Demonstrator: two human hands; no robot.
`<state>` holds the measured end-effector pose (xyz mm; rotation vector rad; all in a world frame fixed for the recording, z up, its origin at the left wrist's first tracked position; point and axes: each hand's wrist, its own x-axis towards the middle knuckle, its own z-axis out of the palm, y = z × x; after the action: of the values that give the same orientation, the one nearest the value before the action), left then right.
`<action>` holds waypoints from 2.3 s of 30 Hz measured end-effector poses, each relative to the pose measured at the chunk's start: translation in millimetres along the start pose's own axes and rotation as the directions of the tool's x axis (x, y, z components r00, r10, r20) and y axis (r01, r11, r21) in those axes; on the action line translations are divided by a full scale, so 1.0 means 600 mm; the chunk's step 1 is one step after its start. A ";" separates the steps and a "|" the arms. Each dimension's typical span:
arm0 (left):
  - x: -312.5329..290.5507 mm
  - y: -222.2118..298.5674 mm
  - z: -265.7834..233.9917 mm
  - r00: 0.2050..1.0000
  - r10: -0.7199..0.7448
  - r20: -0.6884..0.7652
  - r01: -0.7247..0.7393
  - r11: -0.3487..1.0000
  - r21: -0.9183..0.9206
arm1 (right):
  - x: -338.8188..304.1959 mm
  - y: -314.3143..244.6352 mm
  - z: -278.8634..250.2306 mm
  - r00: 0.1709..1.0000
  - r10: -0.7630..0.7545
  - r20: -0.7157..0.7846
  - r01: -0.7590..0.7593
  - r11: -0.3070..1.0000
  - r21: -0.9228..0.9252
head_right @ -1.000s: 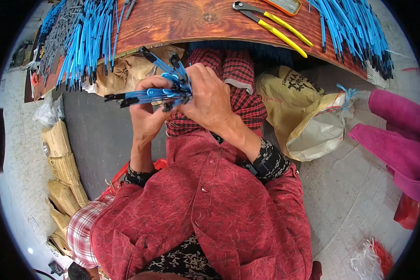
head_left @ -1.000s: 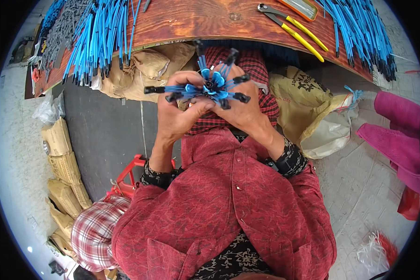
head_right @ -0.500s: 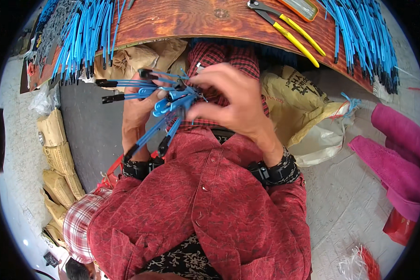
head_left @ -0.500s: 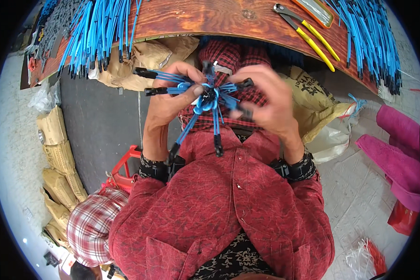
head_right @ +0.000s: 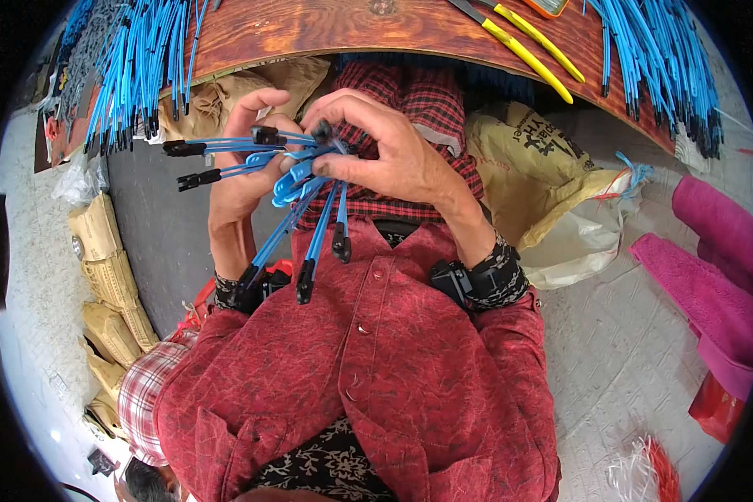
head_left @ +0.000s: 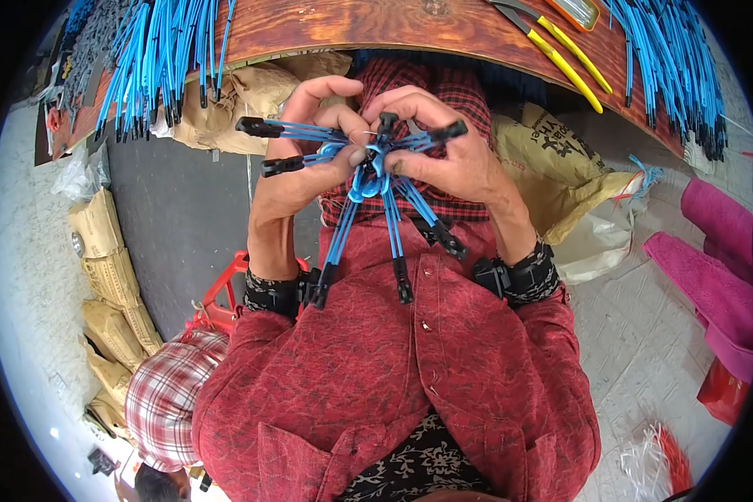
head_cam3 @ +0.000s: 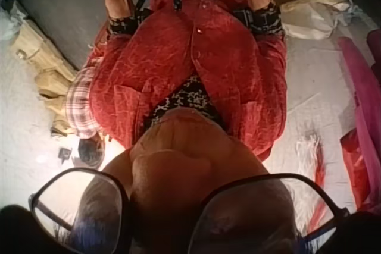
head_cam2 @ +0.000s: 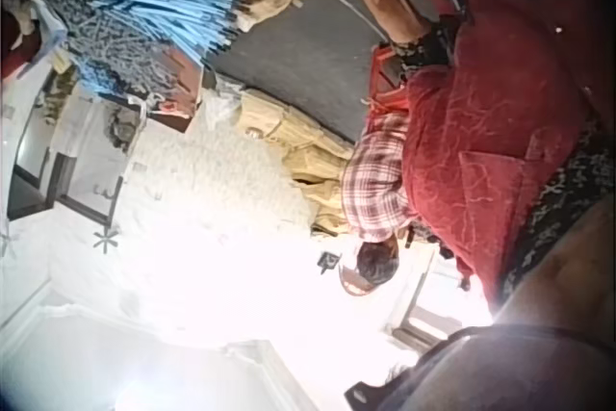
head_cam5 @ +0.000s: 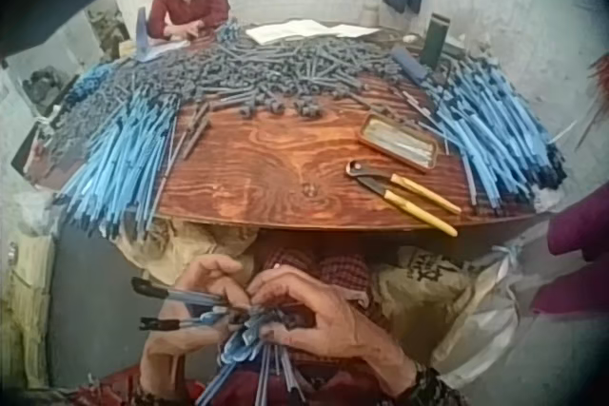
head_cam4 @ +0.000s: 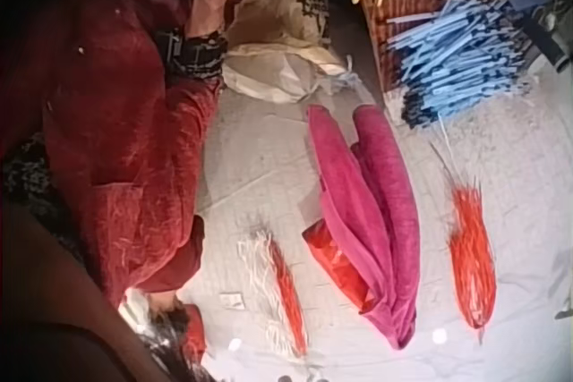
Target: Manually processing or assembling blue electrical components using a wire stripper tool on a production workbench.
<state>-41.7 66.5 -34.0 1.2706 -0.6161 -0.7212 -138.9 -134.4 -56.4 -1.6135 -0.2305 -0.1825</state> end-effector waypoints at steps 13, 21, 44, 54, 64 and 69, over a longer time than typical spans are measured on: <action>-0.005 0.018 0.016 0.993 -0.087 -0.078 0.092 0.994 0.059 | 0.003 0.015 0.013 1.000 0.009 -0.018 -0.007 0.995 0.103; -0.003 0.017 0.011 0.997 -0.047 -0.056 0.048 0.999 0.013 | 0.012 0.027 0.010 0.990 0.016 0.141 -0.013 1.000 -0.021; -0.008 -0.001 0.033 0.947 -0.039 -0.320 -0.067 0.947 -0.314 | 0.016 0.043 0.024 0.995 0.032 0.094 -0.040 0.996 0.083; -0.017 0.003 0.000 0.998 0.038 -0.050 -0.034 0.997 0.071 | 0.015 0.051 0.021 0.983 -0.079 0.166 0.070 0.996 0.058; -0.015 0.017 -0.055 0.958 -0.001 0.287 -0.081 0.958 0.276 | 0.006 0.055 0.026 0.993 -0.051 0.111 0.037 0.991 0.131; -0.007 0.035 -0.052 0.941 -0.112 0.320 -0.041 0.900 0.434 | 0.001 0.040 0.022 0.989 -0.038 0.141 0.025 0.996 0.091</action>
<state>-17.9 91.7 -19.6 1.5859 -1.0849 -0.8728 -132.4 -122.4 -80.2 -1.5360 -0.3701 -0.0795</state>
